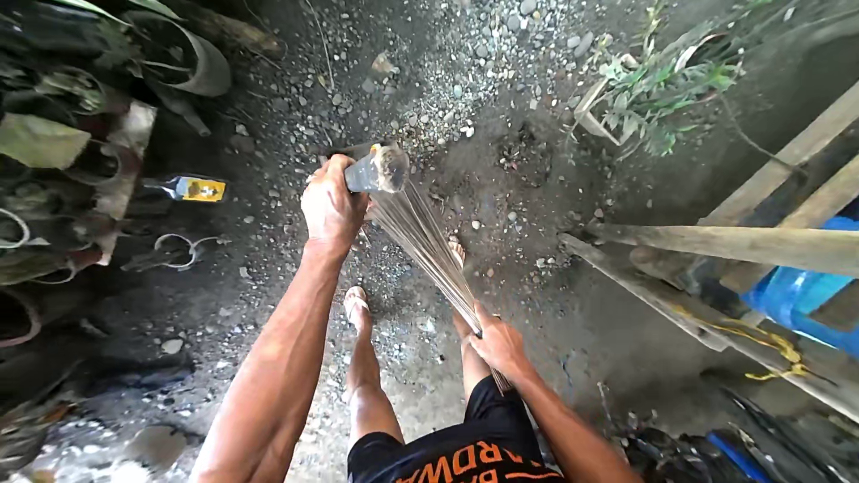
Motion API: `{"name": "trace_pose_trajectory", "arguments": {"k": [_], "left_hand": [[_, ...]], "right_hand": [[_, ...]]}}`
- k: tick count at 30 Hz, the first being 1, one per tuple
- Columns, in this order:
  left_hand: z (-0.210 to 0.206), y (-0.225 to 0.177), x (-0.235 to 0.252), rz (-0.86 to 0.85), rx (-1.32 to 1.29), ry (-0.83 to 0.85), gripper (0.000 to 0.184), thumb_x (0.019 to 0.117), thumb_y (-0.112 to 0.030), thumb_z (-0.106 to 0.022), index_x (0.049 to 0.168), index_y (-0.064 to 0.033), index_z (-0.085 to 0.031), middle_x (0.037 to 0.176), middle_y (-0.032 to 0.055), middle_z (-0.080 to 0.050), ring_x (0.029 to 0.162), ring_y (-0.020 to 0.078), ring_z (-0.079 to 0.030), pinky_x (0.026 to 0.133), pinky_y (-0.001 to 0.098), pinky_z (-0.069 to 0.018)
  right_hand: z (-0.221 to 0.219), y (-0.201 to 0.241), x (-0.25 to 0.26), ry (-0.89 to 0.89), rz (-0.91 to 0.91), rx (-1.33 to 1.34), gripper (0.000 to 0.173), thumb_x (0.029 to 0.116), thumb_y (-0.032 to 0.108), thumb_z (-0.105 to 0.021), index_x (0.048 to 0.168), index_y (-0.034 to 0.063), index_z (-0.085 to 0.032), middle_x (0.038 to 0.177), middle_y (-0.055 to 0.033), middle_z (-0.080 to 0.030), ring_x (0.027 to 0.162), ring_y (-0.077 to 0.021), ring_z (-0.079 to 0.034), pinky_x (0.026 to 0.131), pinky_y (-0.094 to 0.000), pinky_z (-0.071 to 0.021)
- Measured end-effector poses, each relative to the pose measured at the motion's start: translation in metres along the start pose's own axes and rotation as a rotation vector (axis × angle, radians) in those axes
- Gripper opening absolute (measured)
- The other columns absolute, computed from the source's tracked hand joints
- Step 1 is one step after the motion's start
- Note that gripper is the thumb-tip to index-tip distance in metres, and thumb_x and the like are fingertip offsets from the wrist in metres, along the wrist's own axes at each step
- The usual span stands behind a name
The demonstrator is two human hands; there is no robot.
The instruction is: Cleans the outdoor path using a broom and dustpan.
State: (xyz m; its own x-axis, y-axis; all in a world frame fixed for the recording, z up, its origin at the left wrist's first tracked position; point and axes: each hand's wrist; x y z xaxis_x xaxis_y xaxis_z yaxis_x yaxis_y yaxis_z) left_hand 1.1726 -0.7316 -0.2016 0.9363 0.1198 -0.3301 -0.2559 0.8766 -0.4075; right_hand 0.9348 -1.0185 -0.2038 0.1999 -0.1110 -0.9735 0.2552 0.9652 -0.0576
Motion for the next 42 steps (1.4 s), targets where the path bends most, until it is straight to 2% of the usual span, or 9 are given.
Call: {"name": "trace_pose_trajectory", "arguments": {"k": [4, 8, 12, 17, 23, 26, 30, 37, 42], "left_hand": [[-0.003, 0.024, -0.009, -0.027, -0.079, -0.034, 0.033, 0.0982, -0.030, -0.067, 0.117, -0.0031, -0.066, 0.112, 0.0230, -0.070, 0.103, 0.0424, -0.069, 0.087, 0.0625, -0.0542], [-0.004, 0.034, -0.017, -0.041, -0.164, -0.077, 0.026, 0.0969, -0.023, -0.067, 0.113, -0.0027, -0.068, 0.110, 0.0199, -0.071, 0.102, 0.0373, -0.070, 0.089, 0.0593, -0.0555], [-0.007, 0.040, -0.027, -0.005, -0.232, -0.114, 0.022, 0.0957, -0.018, -0.069, 0.112, -0.0028, -0.068, 0.107, 0.0186, -0.072, 0.096, 0.0344, -0.072, 0.086, 0.0565, -0.0580], [0.006, 0.065, -0.053, 0.103, -0.394, -0.066, 0.034, 0.1023, -0.036, -0.062, 0.121, -0.0077, -0.066, 0.115, 0.0151, -0.069, 0.103, 0.0288, -0.069, 0.091, 0.0553, -0.0564], [0.037, 0.086, -0.085, 0.211, -0.769, -0.344, 0.030, 0.0976, -0.016, -0.067, 0.119, 0.0052, -0.061, 0.111, 0.0135, -0.067, 0.101, 0.0125, -0.064, 0.095, 0.0325, -0.0531], [0.058, 0.082, -0.101, 0.290, -0.875, -0.445, 0.030, 0.0963, -0.012, -0.067, 0.118, 0.0068, -0.059, 0.108, 0.0116, -0.066, 0.099, 0.0091, -0.063, 0.092, 0.0289, -0.0535], [0.075, 0.094, -0.134, 0.415, -1.009, -0.543, 0.030, 0.0983, -0.015, -0.067, 0.121, 0.0032, -0.058, 0.107, 0.0111, -0.067, 0.096, 0.0151, -0.066, 0.088, 0.0364, -0.0581], [0.110, 0.094, -0.149, 0.616, -1.187, -0.600, 0.030, 0.1024, -0.017, -0.063, 0.124, 0.0025, -0.055, 0.107, 0.0127, -0.064, 0.092, 0.0170, -0.066, 0.080, 0.0363, -0.0588], [0.142, 0.097, -0.120, 0.644, -1.204, -0.622, 0.027, 0.1026, -0.018, -0.063, 0.120, 0.0023, -0.059, 0.103, 0.0115, -0.064, 0.089, 0.0159, -0.064, 0.079, 0.0361, -0.0572]], "right_hand": [[0.010, -0.010, 0.005, -0.045, -0.097, 0.117, 0.082, 0.0938, 0.042, -0.062, 0.166, 0.0307, -0.025, 0.127, -0.0132, -0.070, 0.111, -0.0344, -0.069, 0.089, -0.0568, -0.0552], [0.025, 0.025, 0.055, -0.124, -0.146, 0.222, 0.084, 0.0937, 0.042, -0.064, 0.166, 0.0259, -0.024, 0.123, -0.0148, -0.071, 0.110, -0.0341, -0.070, 0.089, -0.0565, -0.0557], [0.023, 0.076, 0.079, -0.091, -0.021, 0.178, 0.070, 0.0931, 0.044, -0.064, 0.155, 0.0167, -0.044, 0.122, -0.0162, -0.071, 0.111, -0.0352, -0.070, 0.091, -0.0587, -0.0561], [0.009, 0.082, 0.002, -0.028, 0.109, 0.122, 0.077, 0.0902, 0.042, -0.066, 0.160, 0.0226, -0.039, 0.126, -0.0176, -0.069, 0.113, -0.0367, -0.068, 0.092, -0.0609, -0.0553], [0.026, 0.000, -0.064, -0.050, 0.099, 0.286, 0.087, 0.0860, 0.046, -0.072, 0.162, 0.0255, -0.035, 0.129, -0.0163, -0.069, 0.115, -0.0366, -0.068, 0.095, -0.0626, -0.0535], [0.054, -0.047, -0.077, -0.117, 0.128, 0.342, 0.084, 0.0846, 0.044, -0.078, 0.158, 0.0202, -0.043, 0.122, -0.0192, -0.071, 0.112, -0.0379, -0.068, 0.096, -0.0628, -0.0531], [0.080, -0.078, -0.087, -0.209, 0.126, 0.415, 0.074, 0.0812, 0.041, -0.084, 0.144, 0.0137, -0.057, 0.111, -0.0176, -0.073, 0.102, -0.0346, -0.071, 0.093, -0.0607, -0.0555], [0.084, -0.059, -0.117, -0.287, -0.002, 0.589, 0.055, 0.0826, 0.027, -0.086, 0.128, 0.0034, -0.065, 0.103, -0.0201, -0.073, 0.096, -0.0352, -0.071, 0.089, -0.0585, -0.0554], [0.080, -0.022, -0.138, -0.303, -0.062, 0.495, 0.054, 0.0846, 0.031, -0.084, 0.128, 0.0039, -0.066, 0.109, -0.0223, -0.072, 0.102, -0.0388, -0.069, 0.092, -0.0609, -0.0527]]}}
Point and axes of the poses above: each hand's wrist, its own x-axis towards the middle knuckle, its own z-axis out of the back of the hand, y = z × x
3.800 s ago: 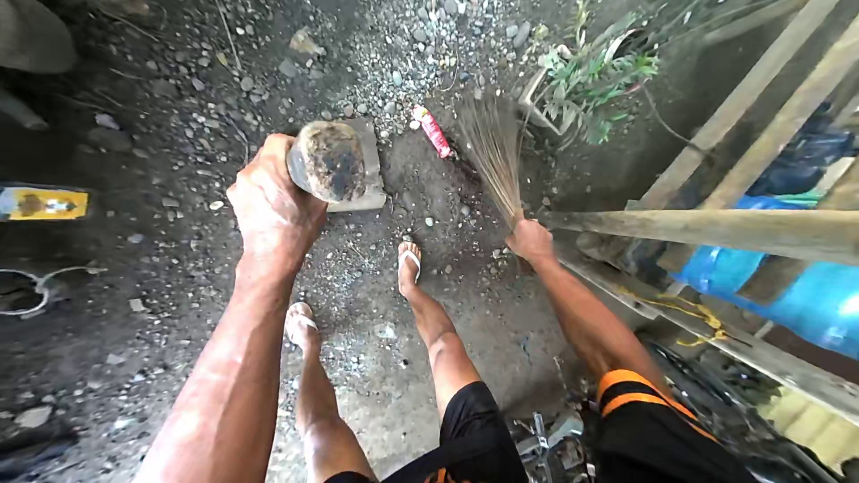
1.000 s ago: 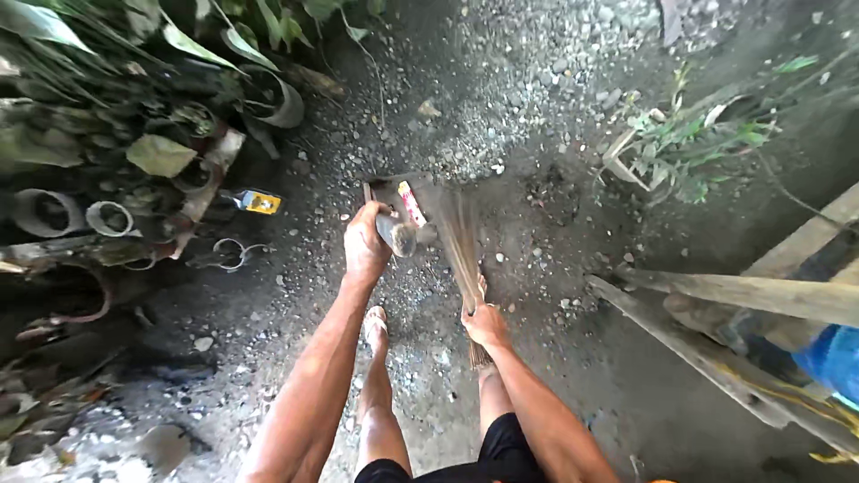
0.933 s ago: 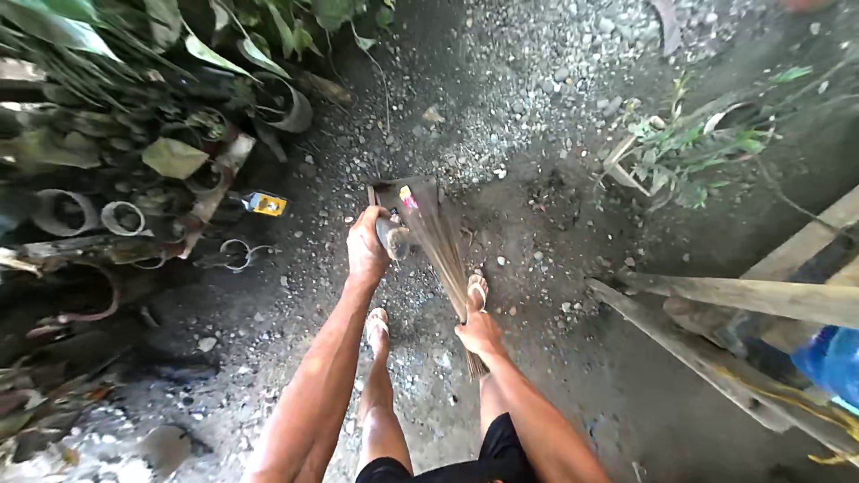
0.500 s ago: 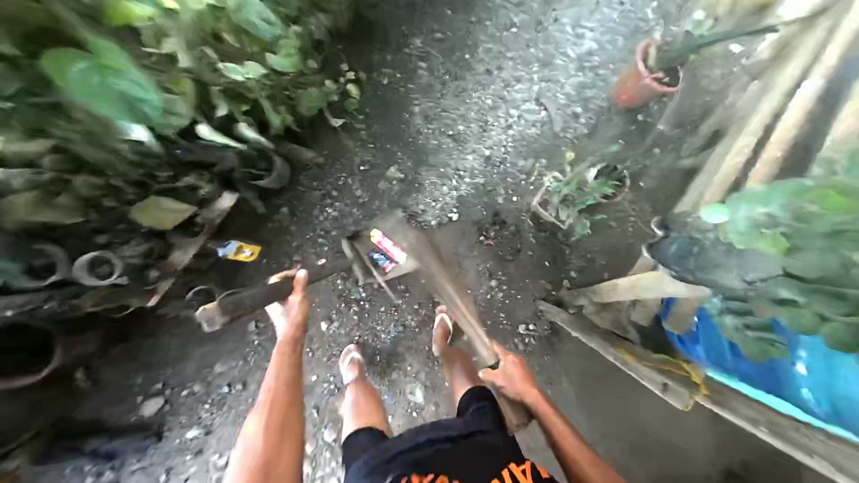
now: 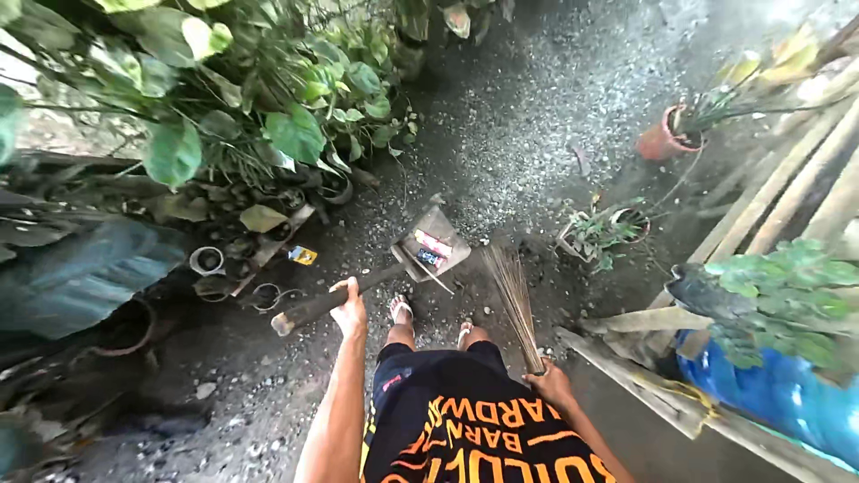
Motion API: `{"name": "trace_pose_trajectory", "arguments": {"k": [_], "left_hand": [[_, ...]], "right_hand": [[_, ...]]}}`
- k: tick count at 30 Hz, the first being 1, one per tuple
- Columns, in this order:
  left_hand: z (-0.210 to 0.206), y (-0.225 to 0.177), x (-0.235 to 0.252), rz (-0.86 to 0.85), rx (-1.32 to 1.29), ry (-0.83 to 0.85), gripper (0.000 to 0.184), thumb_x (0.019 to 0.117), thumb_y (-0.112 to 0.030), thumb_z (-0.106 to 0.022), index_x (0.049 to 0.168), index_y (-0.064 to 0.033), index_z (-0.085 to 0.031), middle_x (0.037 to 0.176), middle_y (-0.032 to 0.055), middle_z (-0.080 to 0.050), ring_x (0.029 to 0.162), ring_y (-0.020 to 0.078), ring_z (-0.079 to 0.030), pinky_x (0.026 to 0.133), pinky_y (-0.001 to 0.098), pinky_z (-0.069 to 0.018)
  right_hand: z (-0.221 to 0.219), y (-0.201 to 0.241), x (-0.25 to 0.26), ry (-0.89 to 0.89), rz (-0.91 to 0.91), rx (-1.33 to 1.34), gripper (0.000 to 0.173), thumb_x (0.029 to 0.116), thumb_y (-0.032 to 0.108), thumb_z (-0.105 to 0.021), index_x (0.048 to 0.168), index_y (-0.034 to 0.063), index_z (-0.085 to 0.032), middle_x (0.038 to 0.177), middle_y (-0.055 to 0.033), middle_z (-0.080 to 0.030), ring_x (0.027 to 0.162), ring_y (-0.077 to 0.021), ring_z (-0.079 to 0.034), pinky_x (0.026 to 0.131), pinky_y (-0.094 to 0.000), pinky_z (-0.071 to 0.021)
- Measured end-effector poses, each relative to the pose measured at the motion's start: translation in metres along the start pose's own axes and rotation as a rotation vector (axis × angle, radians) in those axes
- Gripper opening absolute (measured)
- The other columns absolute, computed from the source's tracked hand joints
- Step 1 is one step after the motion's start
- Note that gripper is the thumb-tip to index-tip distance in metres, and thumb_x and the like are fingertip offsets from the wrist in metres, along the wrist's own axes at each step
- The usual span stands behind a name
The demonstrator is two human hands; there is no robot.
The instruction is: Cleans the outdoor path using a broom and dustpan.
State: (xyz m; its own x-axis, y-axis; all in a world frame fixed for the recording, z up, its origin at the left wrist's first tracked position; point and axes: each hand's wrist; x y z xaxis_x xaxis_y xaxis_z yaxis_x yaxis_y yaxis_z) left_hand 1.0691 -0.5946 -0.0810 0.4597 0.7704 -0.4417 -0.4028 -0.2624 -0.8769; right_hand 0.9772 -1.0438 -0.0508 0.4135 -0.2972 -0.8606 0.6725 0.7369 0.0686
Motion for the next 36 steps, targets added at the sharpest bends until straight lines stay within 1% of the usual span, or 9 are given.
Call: {"name": "trace_pose_trajectory", "arguments": {"k": [5, 10, 15, 20, 25, 29, 31, 34, 36], "left_hand": [[-0.019, -0.040, 0.037, 0.050, 0.064, -0.022, 0.032, 0.1036, -0.023, -0.062, 0.124, 0.0019, -0.059, 0.111, 0.0177, -0.065, 0.098, 0.0228, -0.065, 0.086, 0.0426, -0.0564], [-0.060, -0.058, 0.077, 0.038, 0.080, -0.037, 0.034, 0.1014, -0.027, -0.066, 0.123, -0.0011, -0.062, 0.116, 0.0181, -0.066, 0.105, 0.0268, -0.065, 0.091, 0.0488, -0.0552], [-0.132, -0.059, 0.119, 0.011, 0.160, -0.097, 0.037, 0.1010, -0.036, -0.065, 0.122, -0.0054, -0.065, 0.110, 0.0152, -0.069, 0.097, 0.0251, -0.066, 0.087, 0.0472, -0.0546], [-0.232, -0.074, 0.157, -0.032, 0.239, -0.193, 0.038, 0.1005, -0.037, -0.066, 0.120, -0.0047, -0.066, 0.102, 0.0129, -0.070, 0.089, 0.0219, -0.066, 0.084, 0.0452, -0.0543], [-0.339, -0.106, 0.184, -0.010, 0.366, -0.264, 0.038, 0.1018, -0.038, -0.063, 0.120, -0.0040, -0.067, 0.107, 0.0144, -0.071, 0.100, 0.0239, -0.068, 0.094, 0.0470, -0.0520], [-0.412, -0.133, 0.201, 0.070, 0.480, -0.233, 0.045, 0.1023, -0.045, -0.060, 0.122, -0.0056, -0.066, 0.110, 0.0178, -0.070, 0.104, 0.0317, -0.067, 0.094, 0.0563, -0.0503], [-0.443, -0.139, 0.213, 0.125, 0.553, -0.188, 0.054, 0.1011, -0.054, -0.058, 0.128, -0.0071, -0.063, 0.114, 0.0206, -0.070, 0.107, 0.0380, -0.067, 0.094, 0.0619, -0.0507], [-0.479, -0.142, 0.234, 0.199, 0.582, -0.180, 0.061, 0.0968, -0.058, -0.062, 0.132, -0.0088, -0.060, 0.115, 0.0199, -0.070, 0.110, 0.0378, -0.066, 0.095, 0.0614, -0.0501], [-0.491, -0.146, 0.239, 0.222, 0.596, -0.167, 0.063, 0.0962, -0.059, -0.063, 0.134, -0.0087, -0.058, 0.117, 0.0202, -0.069, 0.112, 0.0383, -0.066, 0.096, 0.0613, -0.0502]], "right_hand": [[-0.008, 0.041, -0.013, -0.014, -0.010, 0.034, 0.051, 0.0851, 0.030, -0.082, 0.127, 0.0063, -0.067, 0.105, -0.0198, -0.073, 0.099, -0.0369, -0.070, 0.090, -0.0603, -0.0536], [0.016, 0.105, 0.029, -0.072, 0.033, -0.037, 0.060, 0.0835, 0.037, -0.081, 0.135, 0.0135, -0.063, 0.106, -0.0186, -0.073, 0.099, -0.0382, -0.070, 0.087, -0.0637, -0.0542], [0.080, 0.227, 0.109, -0.150, 0.136, -0.257, 0.071, 0.0891, 0.039, -0.073, 0.152, 0.0183, -0.048, 0.117, -0.0198, -0.071, 0.106, -0.0406, -0.070, 0.087, -0.0644, -0.0548], [0.158, 0.389, 0.234, -0.126, 0.301, -0.493, 0.078, 0.0929, 0.036, -0.067, 0.163, 0.0274, -0.032, 0.127, -0.0192, -0.069, 0.113, -0.0410, -0.068, 0.091, -0.0643, -0.0533], [0.217, 0.536, 0.337, -0.141, 0.490, -0.695, 0.069, 0.0971, 0.032, -0.067, 0.159, 0.0223, -0.039, 0.117, -0.0266, -0.070, 0.107, -0.0498, -0.067, 0.087, -0.0698, -0.0516], [0.236, 0.613, 0.398, -0.161, 0.560, -0.885, 0.069, 0.0987, 0.008, -0.057, 0.163, 0.0151, -0.031, 0.118, -0.0325, -0.066, 0.102, -0.0532, -0.067, 0.079, -0.0683, -0.0539], [0.240, 0.639, 0.421, -0.145, 0.562, -1.033, 0.068, 0.1004, 0.006, -0.055, 0.163, 0.0122, -0.030, 0.120, -0.0328, -0.065, 0.104, -0.0529, -0.066, 0.080, -0.0670, -0.0532], [0.263, 0.638, 0.423, -0.052, 0.626, -1.270, 0.051, 0.1013, 0.002, -0.053, 0.152, 0.0067, -0.046, 0.114, -0.0324, -0.066, 0.100, -0.0526, -0.067, 0.077, -0.0648, -0.0541], [0.296, 0.606, 0.404, 0.054, 0.651, -1.354, 0.058, 0.0990, 0.000, -0.055, 0.154, 0.0147, -0.044, 0.111, -0.0316, -0.066, 0.098, -0.0528, -0.067, 0.076, -0.0655, -0.0543]]}}
Point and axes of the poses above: each hand's wrist, its own x-axis towards the middle knuckle, its own z-axis out of the back of the hand, y = z × x
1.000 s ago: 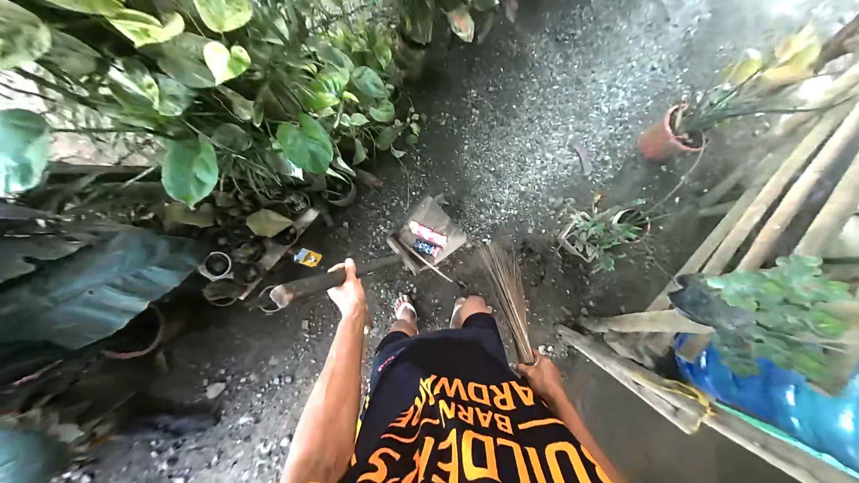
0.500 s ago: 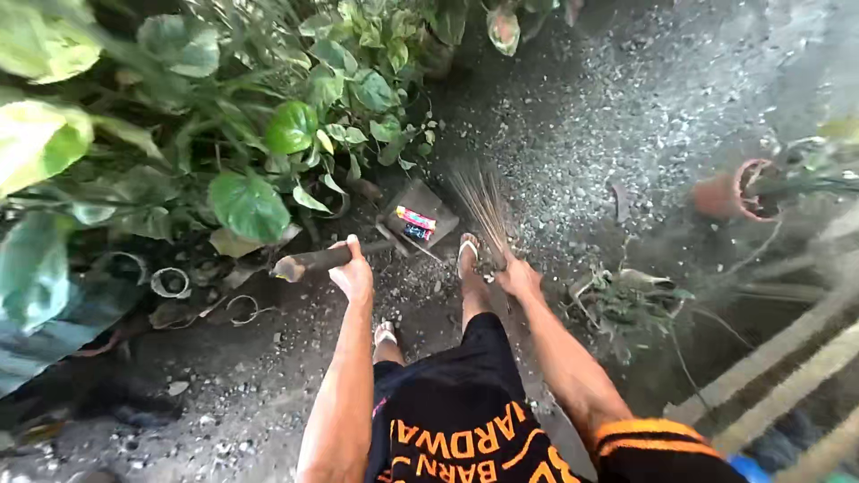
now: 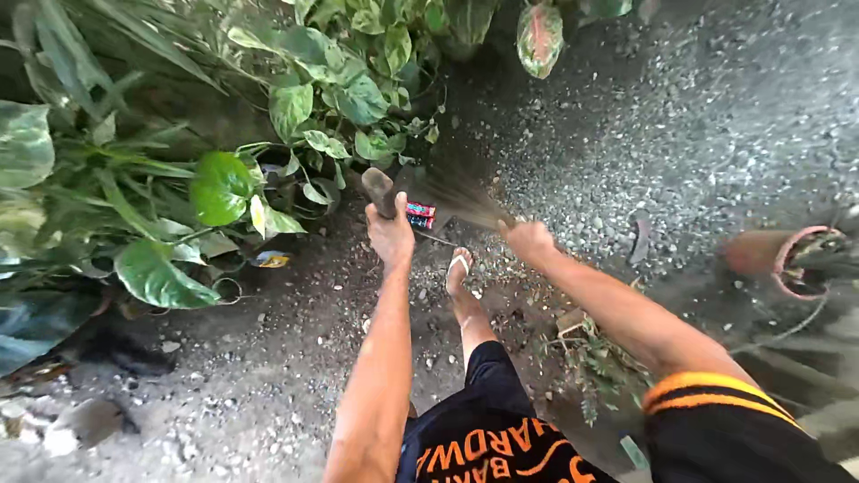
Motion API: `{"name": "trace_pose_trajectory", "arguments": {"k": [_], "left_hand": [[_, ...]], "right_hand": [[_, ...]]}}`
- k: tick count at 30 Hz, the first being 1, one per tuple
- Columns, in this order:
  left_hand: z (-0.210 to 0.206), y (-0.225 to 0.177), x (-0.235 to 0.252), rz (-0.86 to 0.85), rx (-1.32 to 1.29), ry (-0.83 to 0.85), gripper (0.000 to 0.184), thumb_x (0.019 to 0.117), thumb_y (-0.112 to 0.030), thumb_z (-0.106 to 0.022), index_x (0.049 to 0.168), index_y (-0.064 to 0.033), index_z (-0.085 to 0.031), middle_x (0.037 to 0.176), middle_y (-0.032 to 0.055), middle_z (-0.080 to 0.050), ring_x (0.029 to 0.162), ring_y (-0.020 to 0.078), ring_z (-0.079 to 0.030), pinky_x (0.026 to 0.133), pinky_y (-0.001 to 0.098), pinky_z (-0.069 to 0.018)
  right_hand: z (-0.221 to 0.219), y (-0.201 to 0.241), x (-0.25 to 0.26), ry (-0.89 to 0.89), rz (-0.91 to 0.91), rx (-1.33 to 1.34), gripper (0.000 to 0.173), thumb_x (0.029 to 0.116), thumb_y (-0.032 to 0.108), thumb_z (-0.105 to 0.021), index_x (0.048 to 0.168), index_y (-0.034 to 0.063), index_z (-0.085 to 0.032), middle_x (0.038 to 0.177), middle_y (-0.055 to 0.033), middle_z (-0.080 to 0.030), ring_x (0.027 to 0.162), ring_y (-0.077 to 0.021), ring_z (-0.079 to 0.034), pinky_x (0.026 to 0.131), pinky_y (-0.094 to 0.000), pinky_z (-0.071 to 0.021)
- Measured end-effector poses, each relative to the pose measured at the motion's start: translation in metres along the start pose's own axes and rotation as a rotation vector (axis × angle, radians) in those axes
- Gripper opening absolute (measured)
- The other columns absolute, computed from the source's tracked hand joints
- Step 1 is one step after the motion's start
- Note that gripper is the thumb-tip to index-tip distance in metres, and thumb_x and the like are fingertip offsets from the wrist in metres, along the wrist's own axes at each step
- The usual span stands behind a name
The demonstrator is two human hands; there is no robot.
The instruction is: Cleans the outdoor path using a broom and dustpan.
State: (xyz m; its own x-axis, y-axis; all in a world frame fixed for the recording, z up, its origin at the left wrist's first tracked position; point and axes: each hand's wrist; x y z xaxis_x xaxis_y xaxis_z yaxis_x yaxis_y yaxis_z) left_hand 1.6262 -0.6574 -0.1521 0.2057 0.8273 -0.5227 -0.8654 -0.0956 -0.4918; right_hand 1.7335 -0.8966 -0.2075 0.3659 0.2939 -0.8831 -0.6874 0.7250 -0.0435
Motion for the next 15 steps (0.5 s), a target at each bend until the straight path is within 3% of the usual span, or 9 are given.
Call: {"name": "trace_pose_trajectory", "arguments": {"k": [2, 5, 9, 11, 13, 15], "left_hand": [[-0.003, -0.005, 0.002, 0.002, 0.020, 0.020, 0.066, 0.0963, -0.060, -0.061, 0.137, -0.0087, -0.055, 0.122, 0.0220, -0.066, 0.116, 0.0399, -0.064, 0.097, 0.0621, -0.0491], [-0.003, -0.003, 0.006, -0.021, 0.027, 0.032, 0.068, 0.0955, -0.061, -0.062, 0.138, -0.0086, -0.054, 0.124, 0.0222, -0.065, 0.116, 0.0395, -0.064, 0.097, 0.0623, -0.0490], [-0.002, -0.002, 0.017, -0.081, 0.035, 0.049, 0.064, 0.0967, -0.058, -0.062, 0.135, -0.0070, -0.056, 0.112, 0.0219, -0.069, 0.107, 0.0384, -0.067, 0.093, 0.0613, -0.0512], [0.000, 0.001, 0.018, -0.105, 0.023, 0.047, 0.060, 0.0964, -0.056, -0.065, 0.130, -0.0063, -0.058, 0.106, 0.0198, -0.070, 0.102, 0.0352, -0.068, 0.091, 0.0591, -0.0520], [0.013, 0.009, 0.010, -0.132, 0.003, 0.043, 0.057, 0.0943, -0.052, -0.070, 0.126, -0.0058, -0.063, 0.110, 0.0157, -0.071, 0.103, 0.0283, -0.070, 0.095, 0.0532, -0.0551], [0.016, 0.006, 0.000, -0.196, -0.070, 0.043, 0.057, 0.0922, -0.042, -0.076, 0.127, 0.0010, -0.063, 0.117, 0.0161, -0.071, 0.109, 0.0231, -0.069, 0.099, 0.0445, -0.0552]], "right_hand": [[-0.020, -0.023, -0.045, 0.097, 0.035, 0.008, 0.065, 0.1011, 0.002, -0.050, 0.161, 0.0230, -0.035, 0.116, -0.0325, -0.067, 0.101, -0.0550, -0.067, 0.079, -0.0690, -0.0531], [-0.046, -0.044, -0.088, 0.150, -0.019, 0.090, 0.071, 0.0996, 0.017, -0.056, 0.164, 0.0321, -0.030, 0.123, -0.0301, -0.066, 0.101, -0.0530, -0.068, 0.080, -0.0691, -0.0532], [-0.038, -0.045, -0.075, 0.070, -0.113, 0.217, 0.071, 0.0992, 0.025, -0.058, 0.164, 0.0322, -0.029, 0.124, -0.0266, -0.067, 0.102, -0.0490, -0.069, 0.082, -0.0660, -0.0541], [-0.029, -0.034, -0.047, 0.014, -0.131, 0.301, 0.070, 0.0993, 0.023, -0.059, 0.163, 0.0286, -0.031, 0.122, -0.0271, -0.068, 0.105, -0.0498, -0.068, 0.084, -0.0674, -0.0527], [-0.024, -0.010, -0.027, 0.023, -0.126, 0.428, 0.067, 0.1000, 0.024, -0.058, 0.162, 0.0215, -0.033, 0.125, -0.0290, -0.066, 0.110, -0.0514, -0.066, 0.089, -0.0700, -0.0508], [-0.020, -0.001, -0.027, 0.022, -0.116, 0.614, 0.055, 0.1014, 0.030, -0.059, 0.152, 0.0110, -0.048, 0.128, -0.0294, -0.065, 0.115, -0.0507, -0.064, 0.093, -0.0705, -0.0497]]}}
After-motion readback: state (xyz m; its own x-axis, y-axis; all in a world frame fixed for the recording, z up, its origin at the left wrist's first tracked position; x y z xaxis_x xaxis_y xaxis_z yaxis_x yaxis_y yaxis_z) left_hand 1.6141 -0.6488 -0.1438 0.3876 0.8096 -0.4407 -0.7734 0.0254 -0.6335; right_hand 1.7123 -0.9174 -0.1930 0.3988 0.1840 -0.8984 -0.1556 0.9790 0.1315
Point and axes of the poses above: each hand's wrist, its own x-axis towards the middle knuckle, its own z-axis out of the back of the hand, y = z × x
